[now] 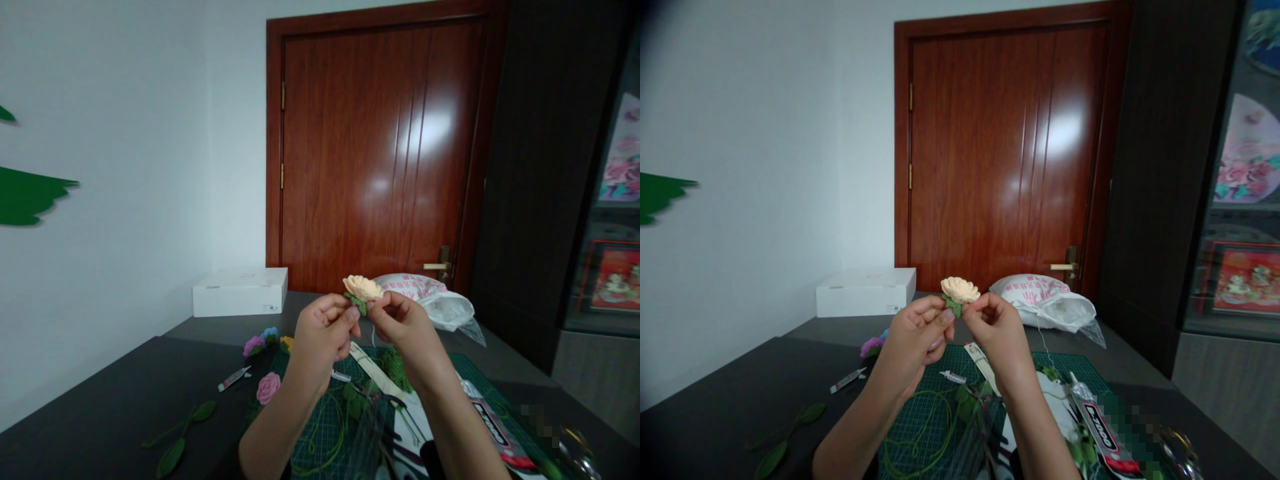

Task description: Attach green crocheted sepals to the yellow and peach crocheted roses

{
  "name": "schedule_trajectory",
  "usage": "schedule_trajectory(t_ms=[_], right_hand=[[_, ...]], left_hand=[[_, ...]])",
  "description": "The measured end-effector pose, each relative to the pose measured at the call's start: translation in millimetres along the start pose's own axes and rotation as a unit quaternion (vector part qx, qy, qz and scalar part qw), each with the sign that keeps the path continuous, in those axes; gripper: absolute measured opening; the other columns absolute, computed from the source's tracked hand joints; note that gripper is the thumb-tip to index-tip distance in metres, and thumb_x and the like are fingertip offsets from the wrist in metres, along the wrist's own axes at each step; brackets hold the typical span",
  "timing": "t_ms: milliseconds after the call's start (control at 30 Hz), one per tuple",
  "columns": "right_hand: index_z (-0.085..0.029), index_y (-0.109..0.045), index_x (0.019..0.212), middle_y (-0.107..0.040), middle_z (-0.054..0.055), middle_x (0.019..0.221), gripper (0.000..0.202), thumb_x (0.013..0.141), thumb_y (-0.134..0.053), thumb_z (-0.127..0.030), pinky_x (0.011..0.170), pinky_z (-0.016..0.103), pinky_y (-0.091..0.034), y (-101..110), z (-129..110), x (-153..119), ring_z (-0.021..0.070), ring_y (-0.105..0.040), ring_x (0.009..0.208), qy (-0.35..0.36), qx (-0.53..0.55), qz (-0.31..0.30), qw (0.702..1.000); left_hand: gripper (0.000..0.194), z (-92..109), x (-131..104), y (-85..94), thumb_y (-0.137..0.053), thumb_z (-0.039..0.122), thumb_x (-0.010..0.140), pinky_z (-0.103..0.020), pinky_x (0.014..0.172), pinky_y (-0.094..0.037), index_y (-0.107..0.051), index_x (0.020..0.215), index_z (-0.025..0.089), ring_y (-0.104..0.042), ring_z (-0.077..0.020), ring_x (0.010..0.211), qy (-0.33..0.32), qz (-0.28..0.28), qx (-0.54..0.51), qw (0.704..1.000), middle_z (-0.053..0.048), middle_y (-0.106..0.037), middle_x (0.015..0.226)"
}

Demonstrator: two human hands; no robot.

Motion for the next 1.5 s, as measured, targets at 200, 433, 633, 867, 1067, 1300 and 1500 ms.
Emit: schedule_trajectory(t_ms=[200,433,633,867,1067,1300,1500], right_hand=[[-0.018,-0.062,0.068,-0.050,-0.006,0.055,0.035,0.066,-0.080,-0.047,0.044,0.022,-0.022,3.0,-4.4,0.9,0.0073,-0.033,0.046,0.024,-0.036,-0.005,0.999],[-0.016,-0.068,0.076,-0.060,-0.001,0.063,0.033,0.067,-0.081,-0.045,0.048,0.022,-0.031,5.7,-3.7,1.0,0.0086,-0.043,0.052,0.053,-0.048,0.038,0.997],[-0.015,-0.065,0.071,-0.061,-0.001,0.060,0.038,0.065,-0.081,-0.049,0.041,0.020,-0.028,1.6,0.2,-1.5,0.0069,-0.041,0.044,0.024,0.008,0.037,0.999],[-0.015,-0.064,0.068,-0.058,-0.002,0.054,0.041,0.061,-0.083,-0.051,0.041,0.020,-0.020,-0.6,-0.8,-1.3,0.0052,-0.034,0.041,-0.029,0.010,0.004,1.000],[-0.015,-0.066,0.066,-0.057,-0.002,0.057,0.039,0.059,-0.084,-0.049,0.044,0.022,-0.021,1.3,0.7,0.0,0.0063,-0.033,0.047,-0.047,0.004,0.001,0.999],[-0.016,-0.060,0.064,-0.050,-0.006,0.057,0.041,0.060,-0.085,-0.048,0.047,0.021,-0.023,-0.9,0.8,-2.0,0.0060,-0.033,0.049,-0.049,0.032,-0.016,0.998],[-0.018,-0.057,0.083,-0.054,-0.007,0.060,0.044,0.062,-0.086,-0.043,0.043,0.019,-0.021,0.3,3.3,1.4,0.0043,-0.033,0.046,-0.066,0.099,-0.077,0.990]], left_hand=[[0.022,-1.6,-0.2,-0.8,-0.067,0.034,0.083,-0.012,0.032,-0.015,-0.056,0.080,0.015,-0.022,-0.0014,0.038,-0.014,-0.003,0.014,1.000,0.009,-0.039,0.052],[0.026,-1.2,1.9,1.4,-0.069,0.039,0.082,-0.014,0.033,-0.015,-0.059,0.081,0.015,-0.022,-0.0025,0.040,-0.010,0.000,0.011,1.000,0.008,-0.036,0.053],[0.026,1.4,0.5,0.1,-0.070,0.039,0.081,-0.014,0.034,-0.013,-0.060,0.082,0.015,-0.019,-0.0022,0.039,0.028,-0.028,-0.022,0.999,0.009,-0.034,0.051],[0.020,0.2,0.5,-0.9,-0.064,0.033,0.086,-0.013,0.034,-0.014,-0.056,0.079,0.015,-0.016,-0.0024,0.040,0.028,-0.042,-0.030,0.998,0.010,-0.032,0.051],[0.020,0.0,-0.7,-2.7,-0.062,0.032,0.088,-0.012,0.033,-0.014,-0.056,0.079,0.015,-0.014,-0.0028,0.039,0.047,-0.078,-0.067,0.994,0.010,-0.030,0.048],[0.015,-2.5,0.3,2.1,-0.063,0.027,0.089,-0.009,0.031,-0.014,-0.057,0.082,0.016,-0.009,-0.0049,0.042,0.168,-0.211,-0.224,0.937,0.011,-0.023,0.048],[0.014,-4.1,-0.1,1.7,-0.064,0.021,0.088,-0.008,0.029,-0.009,-0.055,0.079,0.015,-0.006,-0.0056,0.042,0.238,-0.252,-0.305,0.887,0.010,-0.019,0.050]])
Point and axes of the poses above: each hand's wrist, its own x-axis towards the middle knuckle, its own y-axis out of the back of the hand, z = x × y, the point moved 3 cm from there along x, towards the middle knuckle
